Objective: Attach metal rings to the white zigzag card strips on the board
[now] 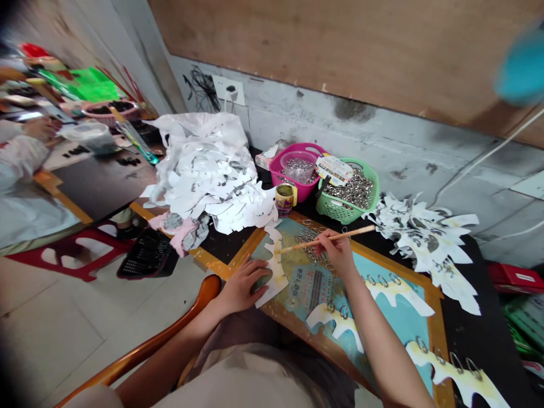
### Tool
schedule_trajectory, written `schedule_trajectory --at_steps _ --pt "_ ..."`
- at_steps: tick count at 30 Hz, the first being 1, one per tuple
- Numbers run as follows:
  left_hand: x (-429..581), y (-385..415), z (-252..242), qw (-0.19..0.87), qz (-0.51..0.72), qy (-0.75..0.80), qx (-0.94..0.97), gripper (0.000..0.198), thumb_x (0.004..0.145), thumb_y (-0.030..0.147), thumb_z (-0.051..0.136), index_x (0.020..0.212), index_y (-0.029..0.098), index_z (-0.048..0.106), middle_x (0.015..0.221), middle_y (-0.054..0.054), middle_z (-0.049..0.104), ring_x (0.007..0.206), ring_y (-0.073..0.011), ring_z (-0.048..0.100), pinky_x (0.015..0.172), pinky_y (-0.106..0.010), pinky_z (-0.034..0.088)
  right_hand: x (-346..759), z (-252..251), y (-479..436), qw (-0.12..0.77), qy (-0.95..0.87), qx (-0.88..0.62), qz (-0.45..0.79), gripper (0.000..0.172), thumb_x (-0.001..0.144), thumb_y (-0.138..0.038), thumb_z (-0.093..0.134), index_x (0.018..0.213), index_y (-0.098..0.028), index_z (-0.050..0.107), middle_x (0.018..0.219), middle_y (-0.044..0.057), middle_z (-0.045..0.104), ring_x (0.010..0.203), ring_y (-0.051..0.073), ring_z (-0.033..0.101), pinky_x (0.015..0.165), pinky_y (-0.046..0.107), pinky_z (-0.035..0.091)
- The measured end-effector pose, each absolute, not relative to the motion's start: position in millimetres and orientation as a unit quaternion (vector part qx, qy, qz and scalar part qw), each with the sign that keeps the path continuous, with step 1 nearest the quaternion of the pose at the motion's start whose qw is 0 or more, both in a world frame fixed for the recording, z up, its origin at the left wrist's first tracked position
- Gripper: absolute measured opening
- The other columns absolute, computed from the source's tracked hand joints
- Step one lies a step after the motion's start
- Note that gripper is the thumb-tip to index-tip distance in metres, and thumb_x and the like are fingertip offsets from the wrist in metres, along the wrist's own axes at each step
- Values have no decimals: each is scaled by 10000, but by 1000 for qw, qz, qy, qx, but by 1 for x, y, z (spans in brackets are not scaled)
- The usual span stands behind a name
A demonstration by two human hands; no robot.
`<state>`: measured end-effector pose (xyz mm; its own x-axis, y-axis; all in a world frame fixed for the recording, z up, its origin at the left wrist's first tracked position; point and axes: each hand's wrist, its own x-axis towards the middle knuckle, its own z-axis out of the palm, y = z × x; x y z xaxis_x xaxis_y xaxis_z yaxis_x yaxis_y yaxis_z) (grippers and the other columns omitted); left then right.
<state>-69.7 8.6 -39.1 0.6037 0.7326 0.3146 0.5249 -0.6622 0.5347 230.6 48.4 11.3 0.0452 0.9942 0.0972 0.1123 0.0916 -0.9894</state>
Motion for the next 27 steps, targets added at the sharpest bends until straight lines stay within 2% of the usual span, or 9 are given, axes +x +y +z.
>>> schedule_trajectory --at_steps 2,5,9,13,16,20,27 --pt "-70 9 -39 200 261 359 874 300 864 270 565 1162 238 565 1262 -96 576 1195 -252 544 1148 -519 308 232 10 49 496 -536 -517 446 222 834 -389 630 722 -199 650 590 10 649 506 149 590 477 251 489" --pt "-70 9 -39 202 257 357 875 303 876 280 553 1176 240 558 1267 -99 574 1194 -254 545 1156 -534 284 234 9 49 496 -527 -512 463 238 826 -359 620 655 -194 625 496 -11 586 410 121 508 399 225 414" --pt "-69 9 -39 197 257 359 875 299 868 271 562 1165 239 561 1255 -99 581 1175 -253 556 1153 -541 285 233 12 50 506 -524 -509 459 198 817 -344 626 695 -188 648 563 7 634 479 136 571 453 232 463" --pt "-69 9 -39 198 256 357 876 293 867 275 563 1157 235 561 1253 -99 582 1176 -250 556 1154 -534 286 233 12 49 500 -515 -508 476 221 803 -336 620 639 -188 623 473 -17 570 392 111 495 382 211 395" --pt "-69 9 -38 201 256 357 875 296 868 280 562 1161 236 561 1248 -99 584 1179 -253 554 1153 -537 287 234 10 48 499 -516 -511 473 203 811 -350 621 691 -189 645 538 -3 619 452 126 551 437 225 450" --pt "-69 9 -37 205 256 358 874 286 870 276 559 1153 240 566 1238 -99 588 1175 -255 556 1157 -548 274 235 10 45 485 -516 -515 483 223 801 -343 620 639 -190 626 487 -13 582 403 117 502 396 221 415" --pt "-69 10 -35 203 253 356 876 297 860 271 566 1155 241 572 1240 -103 586 1173 -261 556 1148 -547 289 233 16 43 468 -541 -519 467 245 821 -385 623 667 -195 636 518 -4 605 443 137 539 435 244 445"
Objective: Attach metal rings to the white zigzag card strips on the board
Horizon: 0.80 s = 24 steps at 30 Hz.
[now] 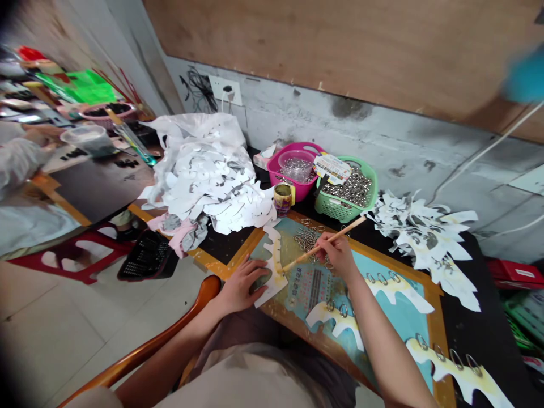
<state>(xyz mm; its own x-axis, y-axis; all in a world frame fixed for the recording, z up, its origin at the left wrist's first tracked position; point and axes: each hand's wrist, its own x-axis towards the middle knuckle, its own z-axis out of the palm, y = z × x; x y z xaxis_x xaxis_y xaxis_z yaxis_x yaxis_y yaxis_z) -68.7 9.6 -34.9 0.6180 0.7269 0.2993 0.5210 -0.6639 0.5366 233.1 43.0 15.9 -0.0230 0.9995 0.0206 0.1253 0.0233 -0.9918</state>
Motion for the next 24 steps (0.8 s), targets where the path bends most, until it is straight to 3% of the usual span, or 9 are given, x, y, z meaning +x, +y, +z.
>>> schedule_trajectory --at_steps 4,9,14,17,24 --pt "-68 9 -34 204 250 357 876 296 864 274 561 1158 242 570 1242 -100 584 1174 -255 556 1140 -527 313 231 16 42 506 -550 -513 422 232 857 -383 604 726 -198 655 584 5 638 516 150 588 504 257 485" --pt "-69 10 -35 206 246 356 878 290 872 278 557 1158 234 564 1248 -102 580 1178 -252 550 1151 -528 289 232 11 41 479 -551 -515 449 256 845 -381 609 673 -193 631 496 -11 582 430 130 516 426 238 419" --pt "-69 9 -35 204 251 357 876 298 870 273 555 1167 244 561 1246 -100 585 1180 -257 551 1156 -543 273 228 8 43 530 -532 -528 397 267 865 -414 595 724 -195 653 566 8 627 492 148 574 483 259 488" --pt "-69 9 -33 206 252 353 877 302 873 276 552 1173 242 557 1247 -101 583 1185 -255 548 1154 -530 279 224 9 44 507 -537 -524 425 271 854 -416 611 694 -199 639 528 0 606 449 145 551 434 252 465" --pt "-68 9 -31 204 258 352 876 294 860 265 561 1153 240 571 1233 -105 587 1169 -259 559 1121 -521 335 222 9 47 521 -544 -540 376 287 876 -446 588 730 -206 648 573 8 629 487 162 583 475 273 503"
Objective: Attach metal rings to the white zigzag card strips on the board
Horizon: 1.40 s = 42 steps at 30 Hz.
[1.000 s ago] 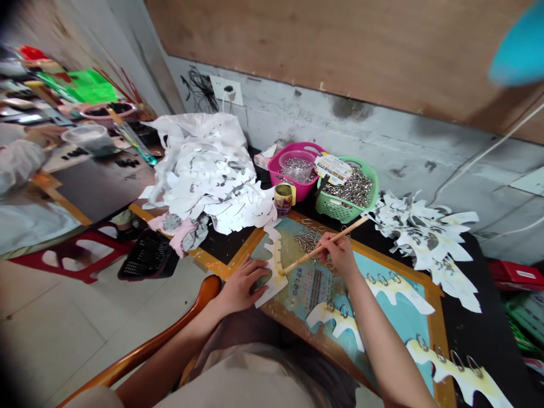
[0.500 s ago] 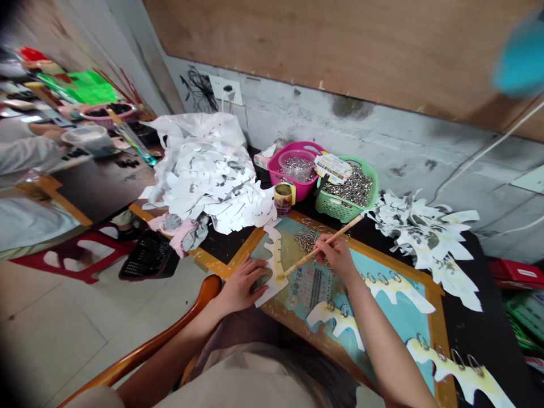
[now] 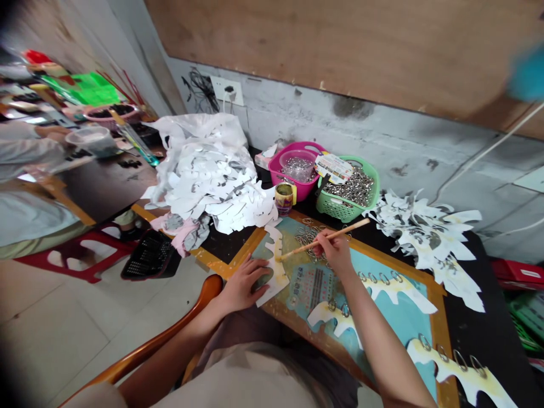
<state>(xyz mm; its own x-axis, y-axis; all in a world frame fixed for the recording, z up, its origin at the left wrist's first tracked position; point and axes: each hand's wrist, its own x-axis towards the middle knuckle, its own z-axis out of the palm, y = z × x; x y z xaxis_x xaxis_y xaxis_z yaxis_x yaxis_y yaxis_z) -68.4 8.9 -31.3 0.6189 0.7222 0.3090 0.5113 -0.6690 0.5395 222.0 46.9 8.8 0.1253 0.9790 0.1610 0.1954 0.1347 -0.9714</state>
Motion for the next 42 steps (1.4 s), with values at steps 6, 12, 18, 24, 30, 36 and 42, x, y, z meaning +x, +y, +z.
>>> schedule_trajectory --at_steps 6,12,18,24,30,36,42 --pt "-69 9 -33 204 251 356 877 285 864 269 560 1148 239 566 1259 -100 575 1192 -257 545 1150 -533 287 217 10 51 548 -534 -545 342 270 880 -457 593 800 -207 652 639 16 660 553 174 628 556 289 553" --pt "-69 9 -33 204 258 355 875 281 864 267 562 1144 238 567 1239 -107 583 1167 -262 558 1129 -540 317 215 4 52 553 -538 -553 314 273 874 -475 600 849 -208 650 691 28 678 615 186 657 611 304 574" --pt "-69 9 -32 205 252 356 876 277 866 267 559 1141 238 565 1235 -105 583 1168 -260 558 1142 -547 297 215 -1 52 551 -538 -545 331 280 877 -484 593 848 -212 651 686 29 670 600 189 645 602 322 578" --pt "-69 8 -32 215 244 354 877 279 893 287 536 1167 235 541 1243 -109 564 1183 -257 546 1134 -534 319 213 -1 50 523 -585 -535 313 210 895 -425 579 952 -243 666 801 34 683 709 200 665 670 334 577" --pt "-67 23 -29 214 285 398 845 360 936 272 470 1289 202 459 1358 -163 446 1298 -269 454 1018 -433 474 219 -2 38 439 -716 -501 209 172 891 -304 570 985 -247 703 913 48 715 812 216 675 726 354 562" --pt "-49 74 -28 133 265 396 869 271 939 185 426 1181 168 546 1321 -146 534 1274 -288 481 1120 -534 326 214 -11 18 341 -822 -445 96 247 904 -244 549 1118 -239 673 1068 81 710 960 229 681 837 380 581" --pt "-37 98 -34 111 227 416 873 276 916 190 460 1186 154 503 1113 -129 622 1144 -278 556 1091 -509 347 213 -19 5 264 -884 -385 4 308 908 -152 512 1191 -162 633 1068 127 699 965 235 674 825 375 589"
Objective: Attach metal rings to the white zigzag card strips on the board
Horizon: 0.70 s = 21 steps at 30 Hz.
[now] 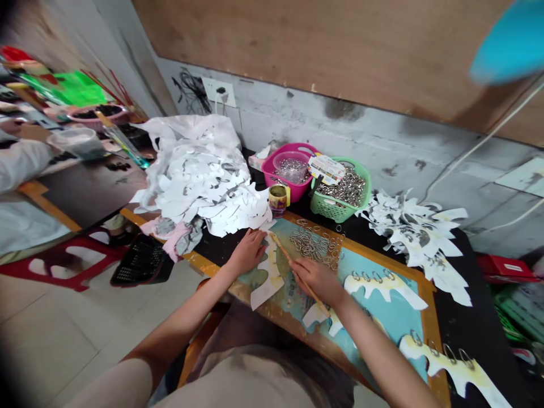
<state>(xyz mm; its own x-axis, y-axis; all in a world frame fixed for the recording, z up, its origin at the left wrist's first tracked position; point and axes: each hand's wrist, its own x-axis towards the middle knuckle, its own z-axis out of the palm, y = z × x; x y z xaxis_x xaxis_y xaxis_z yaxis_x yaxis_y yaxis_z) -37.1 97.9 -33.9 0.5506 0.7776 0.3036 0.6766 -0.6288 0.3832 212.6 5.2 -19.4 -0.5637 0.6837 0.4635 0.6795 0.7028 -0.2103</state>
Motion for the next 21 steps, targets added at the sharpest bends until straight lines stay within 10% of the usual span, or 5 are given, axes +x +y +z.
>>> schedule_trajectory --at_steps 12,21 --pt "-39 96 -41 118 224 430 867 321 895 187 462 1214 161 451 1121 -114 604 1110 -272 559 1118 -511 300 211 12 12 418 -695 -548 203 175 892 -281 542 875 -213 702 698 13 702 600 165 659 550 267 520" --pt "-39 96 -45 130 236 434 860 347 881 186 480 1227 179 448 1160 -110 601 1150 -266 553 1134 -517 274 208 78 56 705 -489 -485 169 131 815 -316 704 815 -188 674 633 -9 649 502 121 595 502 243 508"
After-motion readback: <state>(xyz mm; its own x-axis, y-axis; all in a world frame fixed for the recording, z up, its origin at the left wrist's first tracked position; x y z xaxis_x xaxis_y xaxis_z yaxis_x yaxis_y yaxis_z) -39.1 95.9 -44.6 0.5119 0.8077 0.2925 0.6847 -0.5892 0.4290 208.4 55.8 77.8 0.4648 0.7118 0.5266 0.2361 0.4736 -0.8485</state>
